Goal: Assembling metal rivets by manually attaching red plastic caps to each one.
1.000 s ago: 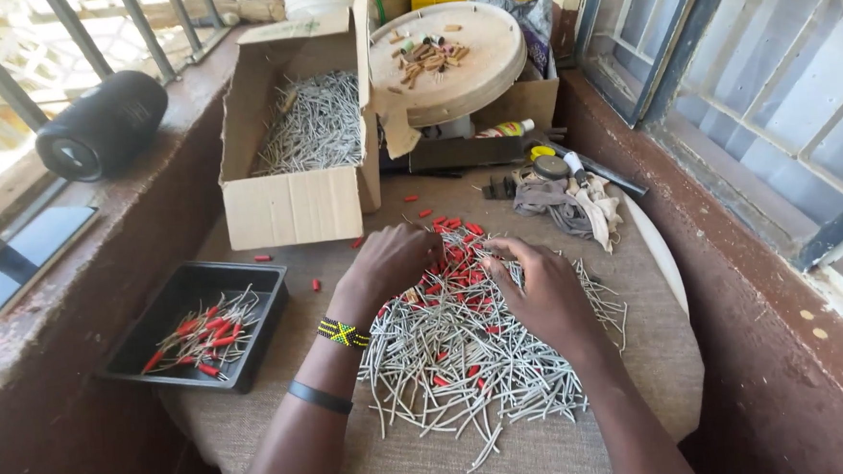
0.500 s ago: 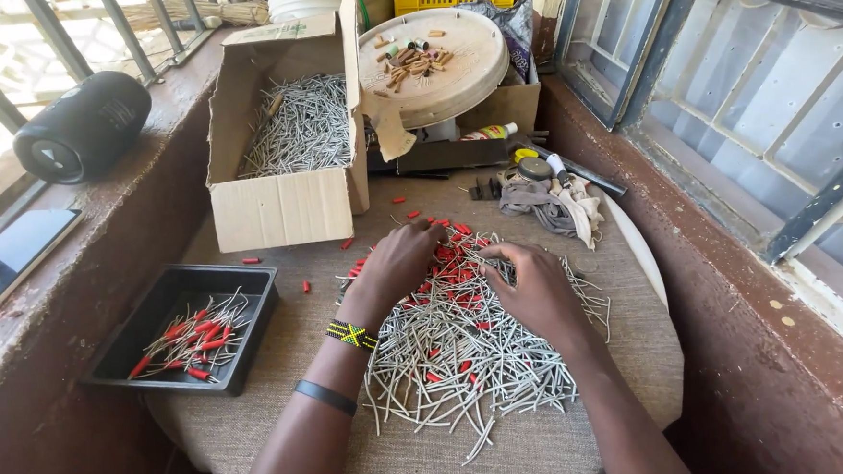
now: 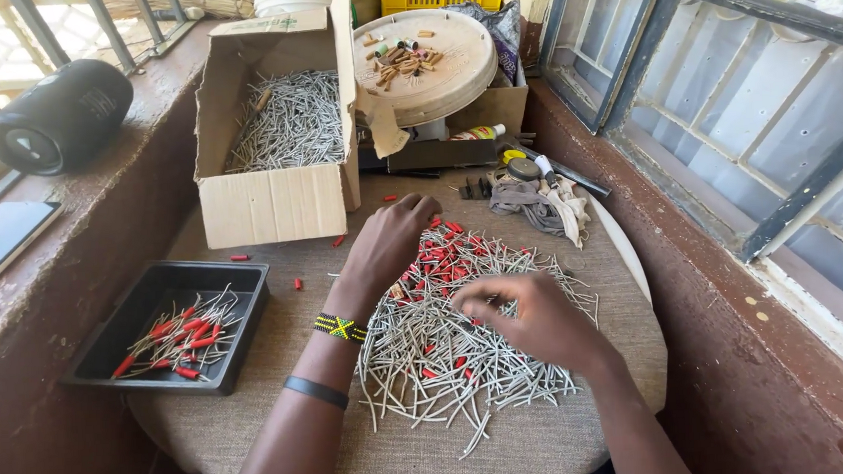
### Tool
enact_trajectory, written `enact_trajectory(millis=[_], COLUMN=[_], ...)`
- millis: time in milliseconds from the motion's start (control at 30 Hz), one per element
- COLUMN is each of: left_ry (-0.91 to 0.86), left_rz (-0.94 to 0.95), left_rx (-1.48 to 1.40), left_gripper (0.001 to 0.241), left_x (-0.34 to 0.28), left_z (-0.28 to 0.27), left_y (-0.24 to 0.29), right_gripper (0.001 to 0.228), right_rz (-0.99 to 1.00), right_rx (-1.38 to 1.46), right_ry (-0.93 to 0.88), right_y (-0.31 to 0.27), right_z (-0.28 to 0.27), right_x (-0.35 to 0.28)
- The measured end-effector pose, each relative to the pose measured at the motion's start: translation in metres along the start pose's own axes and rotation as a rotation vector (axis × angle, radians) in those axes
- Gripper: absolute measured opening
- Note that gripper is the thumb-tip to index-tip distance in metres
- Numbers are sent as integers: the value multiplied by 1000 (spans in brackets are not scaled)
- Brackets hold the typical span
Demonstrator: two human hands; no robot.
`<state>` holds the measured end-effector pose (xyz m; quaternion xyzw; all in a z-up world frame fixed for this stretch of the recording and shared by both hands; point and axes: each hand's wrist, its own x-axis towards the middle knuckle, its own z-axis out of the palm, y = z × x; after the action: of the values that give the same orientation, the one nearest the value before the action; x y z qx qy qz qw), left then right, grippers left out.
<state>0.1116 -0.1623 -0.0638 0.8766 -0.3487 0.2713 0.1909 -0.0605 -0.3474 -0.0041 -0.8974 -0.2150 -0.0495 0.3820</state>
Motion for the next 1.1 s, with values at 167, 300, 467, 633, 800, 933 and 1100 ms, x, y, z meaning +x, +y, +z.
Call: enact_trajectory(millis=[167, 300, 467, 633, 800, 933, 1100], left_ry=[157, 173, 135, 126, 118, 107, 119], left_rz=[150, 210, 176, 151, 138, 128, 93], left_rx=[17, 65, 124, 99, 58, 38, -74], left_gripper=[25, 40, 18, 18, 19, 18, 11], left_x=[-3, -7, -16, -17, -19, -20, -20], left_z=[-16, -11, 0, 6, 0, 2, -14], left_y=[15, 16, 2, -7, -2, -3, 9], right_gripper=[28, 32, 41, 51, 55, 49, 25], right_rz=[-156, -2, 2, -76, 13, -28, -163], right_rx=[-135, -285, -384, -550, -523, -567, -449], right_ry=[-361, -208, -268, -288, -525, -441, -255], right_y=[15, 25, -18, -5, -26, 4, 29], right_z=[41, 46, 24, 31, 16, 21, 29], right_x=[3, 11, 12, 23, 20, 26, 32])
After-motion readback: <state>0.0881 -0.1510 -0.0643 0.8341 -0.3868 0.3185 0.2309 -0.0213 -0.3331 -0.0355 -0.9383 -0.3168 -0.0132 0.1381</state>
